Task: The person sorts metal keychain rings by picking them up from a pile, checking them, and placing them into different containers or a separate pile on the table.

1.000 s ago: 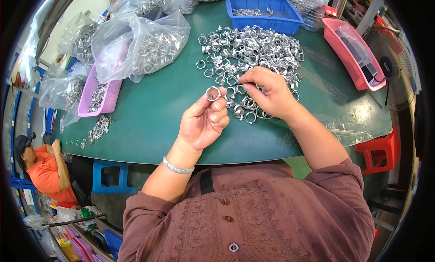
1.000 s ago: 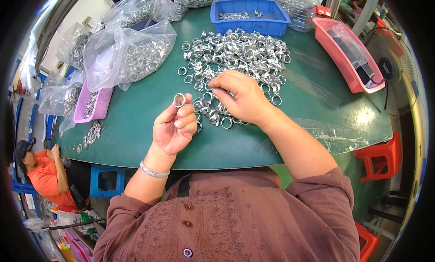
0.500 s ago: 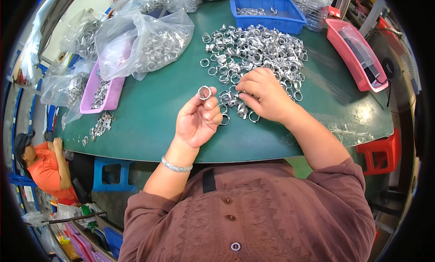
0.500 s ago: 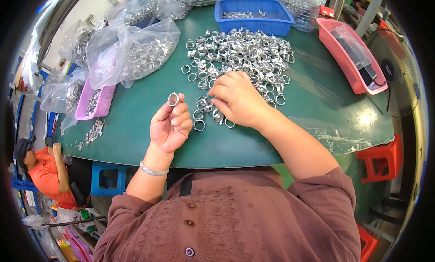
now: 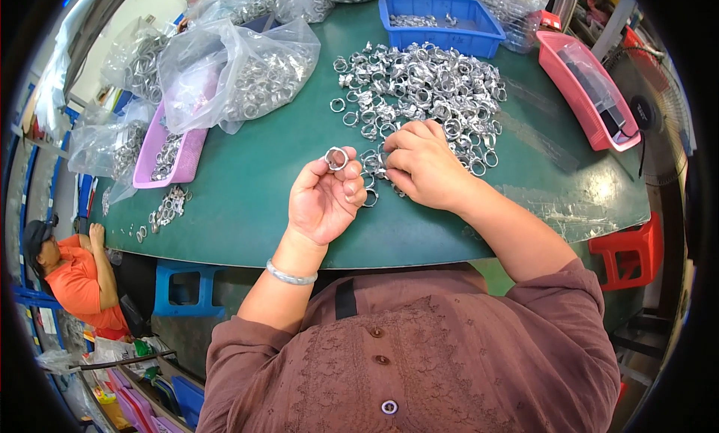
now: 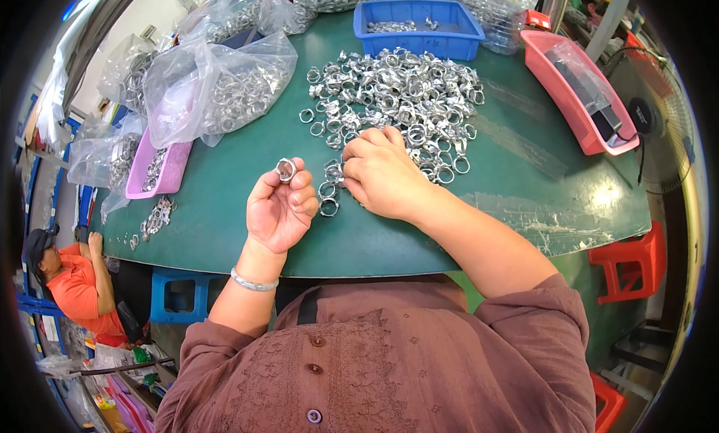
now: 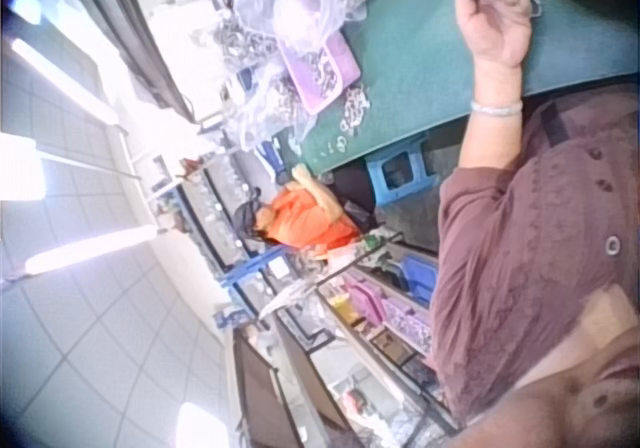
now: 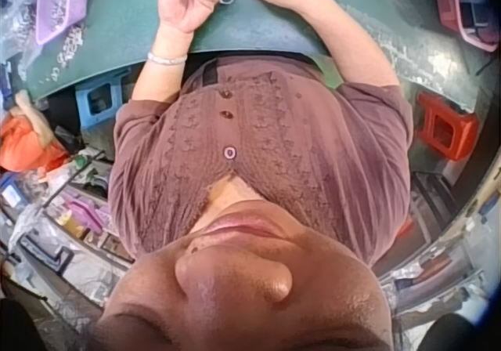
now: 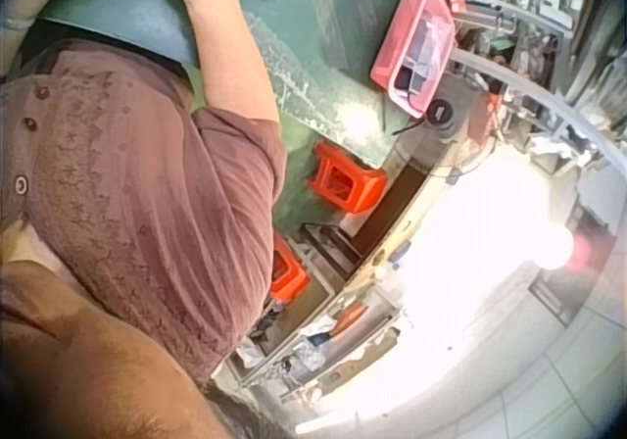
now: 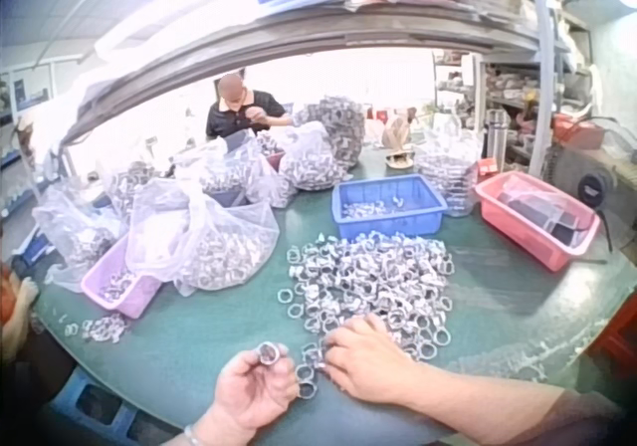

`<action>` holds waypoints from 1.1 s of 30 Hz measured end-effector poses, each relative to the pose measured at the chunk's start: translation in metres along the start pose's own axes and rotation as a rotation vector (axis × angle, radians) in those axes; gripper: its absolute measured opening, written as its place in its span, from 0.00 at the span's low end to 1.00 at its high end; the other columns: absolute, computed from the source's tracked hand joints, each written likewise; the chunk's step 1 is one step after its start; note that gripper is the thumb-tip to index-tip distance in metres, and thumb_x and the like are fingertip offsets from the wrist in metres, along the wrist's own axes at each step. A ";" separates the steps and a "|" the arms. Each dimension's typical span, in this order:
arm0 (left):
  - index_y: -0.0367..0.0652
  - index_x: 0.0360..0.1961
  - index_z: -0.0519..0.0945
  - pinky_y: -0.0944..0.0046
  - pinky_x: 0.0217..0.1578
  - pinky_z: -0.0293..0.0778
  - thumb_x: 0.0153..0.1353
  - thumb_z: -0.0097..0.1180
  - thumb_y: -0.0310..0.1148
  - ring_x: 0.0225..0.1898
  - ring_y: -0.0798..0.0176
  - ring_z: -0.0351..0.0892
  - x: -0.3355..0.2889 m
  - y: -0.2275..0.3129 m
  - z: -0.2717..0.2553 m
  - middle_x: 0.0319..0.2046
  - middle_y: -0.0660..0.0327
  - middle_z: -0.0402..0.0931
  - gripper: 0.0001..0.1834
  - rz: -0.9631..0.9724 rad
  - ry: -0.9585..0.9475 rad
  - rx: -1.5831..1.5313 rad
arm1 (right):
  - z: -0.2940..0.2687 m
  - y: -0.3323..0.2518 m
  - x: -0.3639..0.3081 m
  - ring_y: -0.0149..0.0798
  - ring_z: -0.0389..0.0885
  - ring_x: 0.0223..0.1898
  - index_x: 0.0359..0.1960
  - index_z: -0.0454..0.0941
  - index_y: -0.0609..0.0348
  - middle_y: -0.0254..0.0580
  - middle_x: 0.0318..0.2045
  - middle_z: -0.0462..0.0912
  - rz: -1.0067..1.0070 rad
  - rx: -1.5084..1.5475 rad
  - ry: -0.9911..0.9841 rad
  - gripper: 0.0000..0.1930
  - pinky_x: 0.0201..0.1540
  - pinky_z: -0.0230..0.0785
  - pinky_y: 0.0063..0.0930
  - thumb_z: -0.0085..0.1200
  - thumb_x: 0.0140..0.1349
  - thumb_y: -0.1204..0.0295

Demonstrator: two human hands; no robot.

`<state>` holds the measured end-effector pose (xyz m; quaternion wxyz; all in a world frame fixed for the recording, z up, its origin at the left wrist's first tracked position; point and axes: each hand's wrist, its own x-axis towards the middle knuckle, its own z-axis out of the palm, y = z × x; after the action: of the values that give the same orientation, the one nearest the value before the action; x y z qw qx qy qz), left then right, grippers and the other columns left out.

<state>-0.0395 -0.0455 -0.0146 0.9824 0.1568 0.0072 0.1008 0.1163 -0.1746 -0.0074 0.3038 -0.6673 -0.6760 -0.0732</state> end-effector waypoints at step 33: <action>0.40 0.47 0.72 0.77 0.22 0.64 0.55 0.56 0.26 0.23 0.74 0.68 0.002 -0.021 0.031 0.28 0.67 0.72 0.17 0.049 0.301 0.859 | -0.014 -0.003 0.010 0.40 0.72 0.31 0.30 0.76 0.56 0.35 0.26 0.76 -0.172 0.263 0.307 0.08 0.35 0.64 0.30 0.57 0.45 0.77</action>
<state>-0.0316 -0.0740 0.0086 0.8138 0.5338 0.1872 0.1335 0.1189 -0.1731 0.0102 0.4805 -0.5427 -0.6800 -0.1109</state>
